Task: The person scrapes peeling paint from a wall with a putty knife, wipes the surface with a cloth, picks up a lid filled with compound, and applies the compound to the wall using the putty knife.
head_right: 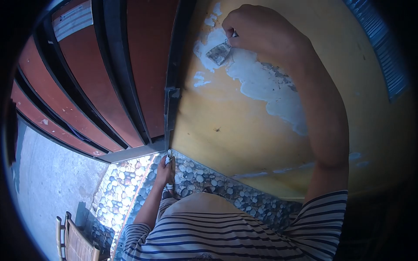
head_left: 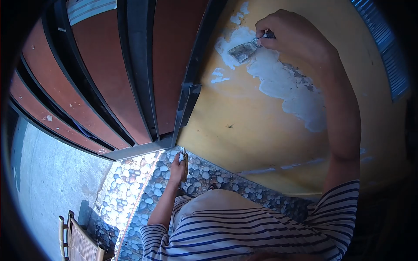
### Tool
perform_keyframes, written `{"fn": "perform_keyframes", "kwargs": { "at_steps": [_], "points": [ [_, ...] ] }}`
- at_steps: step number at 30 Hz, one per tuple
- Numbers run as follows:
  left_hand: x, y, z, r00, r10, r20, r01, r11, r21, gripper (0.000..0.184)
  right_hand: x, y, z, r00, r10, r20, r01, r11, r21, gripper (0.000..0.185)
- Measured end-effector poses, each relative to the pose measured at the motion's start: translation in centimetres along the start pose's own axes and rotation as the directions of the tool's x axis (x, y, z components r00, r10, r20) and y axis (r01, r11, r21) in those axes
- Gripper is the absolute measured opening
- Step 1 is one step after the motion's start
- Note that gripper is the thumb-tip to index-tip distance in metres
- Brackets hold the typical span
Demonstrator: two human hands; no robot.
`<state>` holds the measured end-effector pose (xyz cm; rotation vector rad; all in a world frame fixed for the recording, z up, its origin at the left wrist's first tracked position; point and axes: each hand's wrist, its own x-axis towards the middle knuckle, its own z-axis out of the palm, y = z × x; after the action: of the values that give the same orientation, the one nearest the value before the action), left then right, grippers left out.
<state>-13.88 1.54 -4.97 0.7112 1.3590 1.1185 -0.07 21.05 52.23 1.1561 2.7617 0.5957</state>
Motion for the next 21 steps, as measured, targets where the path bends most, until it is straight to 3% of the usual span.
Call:
{"fn": "perform_keyframes", "kwargs": {
  "at_steps": [6, 7, 11, 12, 14, 16, 18, 19, 21],
  "points": [
    [0.0, 0.4, 0.5, 1.0, -0.029, 0.006, 0.028, 0.996, 0.085, 0.048, 0.2, -1.5, 4.6, 0.999, -0.01, -0.031, 0.009, 0.999, -0.041, 0.015],
    [0.0, 0.6, 0.8, 0.996, 0.084, -0.033, -0.075, 0.974, 0.213, 0.047, 0.2, -1.8, 5.2, 1.0, -0.02, 0.004, 0.02, 0.998, -0.053, 0.016],
    [-0.7, 2.3, 0.9, 0.994, 0.104, -0.034, -0.092, 0.962, 0.259, 0.048, -1.7, 0.2, 2.2, 0.996, 0.088, 0.004, -0.088, 0.994, 0.066, 0.016],
    [-0.7, 2.2, 0.9, 0.994, 0.103, -0.035, -0.091, 0.963, 0.253, 0.048, -2.1, 0.6, 2.0, 0.996, 0.084, 0.007, -0.084, 0.995, 0.062, 0.016],
    [-0.6, 2.1, 0.7, 0.999, -0.043, -0.002, 0.043, 0.996, 0.08, 0.048, -2.8, 1.3, 1.8, 0.993, 0.098, -0.058, -0.094, 0.993, 0.066, 0.015],
    [-0.2, 1.3, 0.9, 0.999, -0.049, 0.005, 0.048, 0.996, 0.072, 0.047, -2.6, 0.5, 4.7, 0.997, 0.048, -0.061, -0.045, 0.998, 0.053, 0.016],
    [1.5, -1.7, 1.1, 0.995, 0.095, -0.022, -0.09, 0.977, 0.192, 0.046, -2.6, -1.1, 8.1, 1.0, 0.016, 0.022, -0.017, 1.0, 0.017, 0.02],
    [1.4, -1.1, 1.3, 0.987, 0.158, -0.01, -0.152, 0.964, 0.219, 0.046, -3.3, -1.1, 10.1, 0.999, 0.023, -0.028, -0.021, 0.998, 0.055, 0.019],
    [0.4, 1.4, 1.4, 0.992, 0.127, -0.003, -0.123, 0.966, 0.227, 0.046, -5.1, -1.5, 11.2, 0.997, 0.02, -0.074, -0.013, 0.996, 0.089, 0.019]
  ]
}}
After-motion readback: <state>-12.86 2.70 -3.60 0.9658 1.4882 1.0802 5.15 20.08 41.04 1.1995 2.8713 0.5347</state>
